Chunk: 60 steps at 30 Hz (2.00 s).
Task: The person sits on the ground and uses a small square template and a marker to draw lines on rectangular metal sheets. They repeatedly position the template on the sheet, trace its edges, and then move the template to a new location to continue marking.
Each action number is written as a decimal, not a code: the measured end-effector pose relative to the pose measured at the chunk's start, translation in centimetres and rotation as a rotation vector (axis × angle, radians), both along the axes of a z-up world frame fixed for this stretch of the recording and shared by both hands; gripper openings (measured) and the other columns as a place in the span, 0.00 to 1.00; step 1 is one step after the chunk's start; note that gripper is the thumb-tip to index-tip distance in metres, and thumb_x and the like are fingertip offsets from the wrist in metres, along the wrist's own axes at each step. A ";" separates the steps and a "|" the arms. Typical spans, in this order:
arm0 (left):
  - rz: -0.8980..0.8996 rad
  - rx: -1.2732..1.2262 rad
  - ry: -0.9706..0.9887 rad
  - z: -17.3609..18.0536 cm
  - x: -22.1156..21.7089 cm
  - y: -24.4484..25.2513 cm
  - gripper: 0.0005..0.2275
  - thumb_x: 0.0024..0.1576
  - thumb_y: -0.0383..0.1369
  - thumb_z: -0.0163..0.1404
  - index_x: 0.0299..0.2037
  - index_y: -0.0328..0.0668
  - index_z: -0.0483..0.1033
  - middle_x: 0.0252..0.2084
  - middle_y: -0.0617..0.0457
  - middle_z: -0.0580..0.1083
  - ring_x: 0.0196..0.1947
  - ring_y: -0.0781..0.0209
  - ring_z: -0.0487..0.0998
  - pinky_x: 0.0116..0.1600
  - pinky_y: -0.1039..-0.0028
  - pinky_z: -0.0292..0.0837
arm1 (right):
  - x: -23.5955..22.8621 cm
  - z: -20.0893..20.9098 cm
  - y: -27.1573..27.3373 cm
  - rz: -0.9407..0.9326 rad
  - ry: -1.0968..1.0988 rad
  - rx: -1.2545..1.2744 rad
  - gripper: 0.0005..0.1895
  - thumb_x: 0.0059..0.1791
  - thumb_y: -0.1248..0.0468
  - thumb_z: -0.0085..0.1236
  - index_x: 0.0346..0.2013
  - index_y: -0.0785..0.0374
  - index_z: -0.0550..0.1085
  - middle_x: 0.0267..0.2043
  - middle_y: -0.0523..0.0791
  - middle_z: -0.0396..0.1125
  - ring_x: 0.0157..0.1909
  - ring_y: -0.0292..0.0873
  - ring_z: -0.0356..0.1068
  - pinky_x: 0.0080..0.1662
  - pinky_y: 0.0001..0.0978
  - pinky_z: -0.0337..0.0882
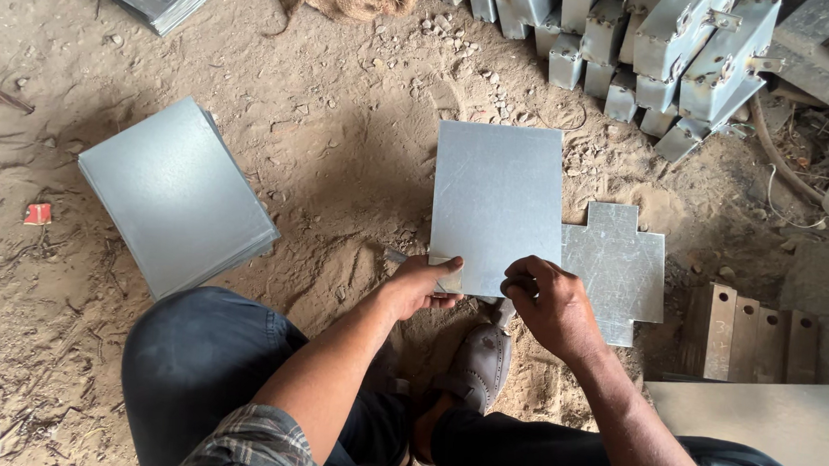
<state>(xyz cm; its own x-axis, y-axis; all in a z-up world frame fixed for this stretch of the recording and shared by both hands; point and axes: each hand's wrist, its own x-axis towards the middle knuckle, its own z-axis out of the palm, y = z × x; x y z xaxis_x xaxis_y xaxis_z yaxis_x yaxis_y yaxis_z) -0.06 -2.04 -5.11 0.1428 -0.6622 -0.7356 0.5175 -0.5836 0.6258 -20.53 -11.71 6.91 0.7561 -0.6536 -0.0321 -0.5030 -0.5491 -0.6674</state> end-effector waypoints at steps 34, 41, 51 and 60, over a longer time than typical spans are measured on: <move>0.076 -0.116 -0.036 -1.5 -0.2 0.1 0.14 0.63 0.33 0.51 0.50 0.27 0.76 0.43 0.39 0.78 0.35 0.54 0.82 0.38 0.72 0.85 | 1.5 -0.8 1.0 0.015 0.114 0.035 0.14 0.51 0.61 0.57 0.49 0.63 0.73 0.33 0.49 0.79 0.30 0.42 0.81 0.32 0.35 0.82; 0.076 -0.108 -0.021 -1.4 -0.2 0.2 0.14 0.63 0.36 0.49 0.51 0.29 0.75 0.45 0.39 0.78 0.36 0.53 0.81 0.40 0.70 0.85 | 1.4 -0.5 0.9 0.018 0.096 0.036 0.13 0.52 0.62 0.57 0.49 0.63 0.73 0.33 0.48 0.79 0.29 0.41 0.81 0.32 0.34 0.81; 0.085 -0.108 -0.017 -0.6 -0.3 0.3 0.15 0.63 0.35 0.49 0.53 0.32 0.75 0.47 0.40 0.78 0.39 0.54 0.81 0.41 0.70 0.85 | 1.4 -0.1 0.9 0.016 0.081 0.032 0.14 0.51 0.61 0.58 0.50 0.62 0.73 0.32 0.49 0.79 0.29 0.42 0.80 0.33 0.34 0.81; 0.099 -0.030 -0.049 0.4 -0.6 -0.1 0.13 0.65 0.32 0.46 0.54 0.30 0.75 0.46 0.40 0.78 0.37 0.55 0.82 0.38 0.73 0.85 | 1.5 -2.0 0.7 -0.018 0.089 0.046 0.19 0.52 0.62 0.57 0.57 0.63 0.69 0.33 0.51 0.79 0.30 0.43 0.81 0.32 0.35 0.83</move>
